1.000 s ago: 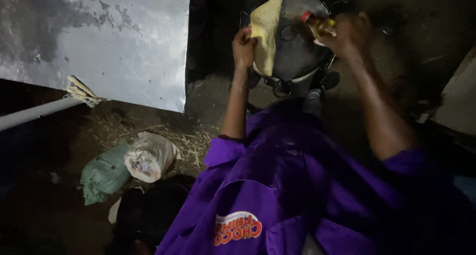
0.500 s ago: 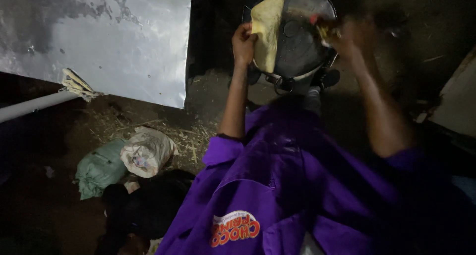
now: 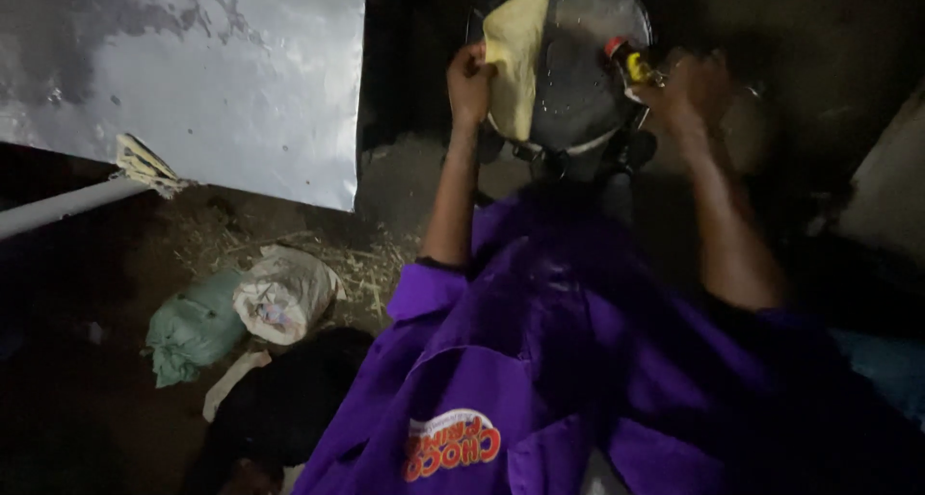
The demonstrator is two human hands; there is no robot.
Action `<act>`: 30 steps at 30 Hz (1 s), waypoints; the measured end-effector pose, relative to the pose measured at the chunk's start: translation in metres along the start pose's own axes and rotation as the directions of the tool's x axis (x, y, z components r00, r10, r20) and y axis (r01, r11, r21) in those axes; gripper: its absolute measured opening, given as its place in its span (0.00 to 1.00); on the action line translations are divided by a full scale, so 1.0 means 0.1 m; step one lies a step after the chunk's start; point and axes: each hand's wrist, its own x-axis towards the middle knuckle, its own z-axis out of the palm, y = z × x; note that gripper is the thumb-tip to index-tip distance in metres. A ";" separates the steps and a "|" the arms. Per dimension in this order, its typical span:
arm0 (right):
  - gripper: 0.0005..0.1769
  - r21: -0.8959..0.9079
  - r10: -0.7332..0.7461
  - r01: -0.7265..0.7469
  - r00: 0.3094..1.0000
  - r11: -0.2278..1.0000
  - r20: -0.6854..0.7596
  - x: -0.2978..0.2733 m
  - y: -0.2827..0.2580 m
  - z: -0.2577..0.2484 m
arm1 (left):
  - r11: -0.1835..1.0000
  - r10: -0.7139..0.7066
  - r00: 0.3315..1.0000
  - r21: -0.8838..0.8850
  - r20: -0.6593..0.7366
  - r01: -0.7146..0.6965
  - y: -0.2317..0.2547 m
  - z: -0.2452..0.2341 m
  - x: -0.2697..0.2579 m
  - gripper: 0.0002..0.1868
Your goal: Rolling out dough and cooking flatbread on a griddle.
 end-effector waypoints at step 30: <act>0.42 0.678 0.234 -0.001 0.939 0.735 -0.252 -0.75 0.78 0.36 | 0.023 0.476 0.339 0.374 0.812 -0.927 0.42 1.07 0.05 0.38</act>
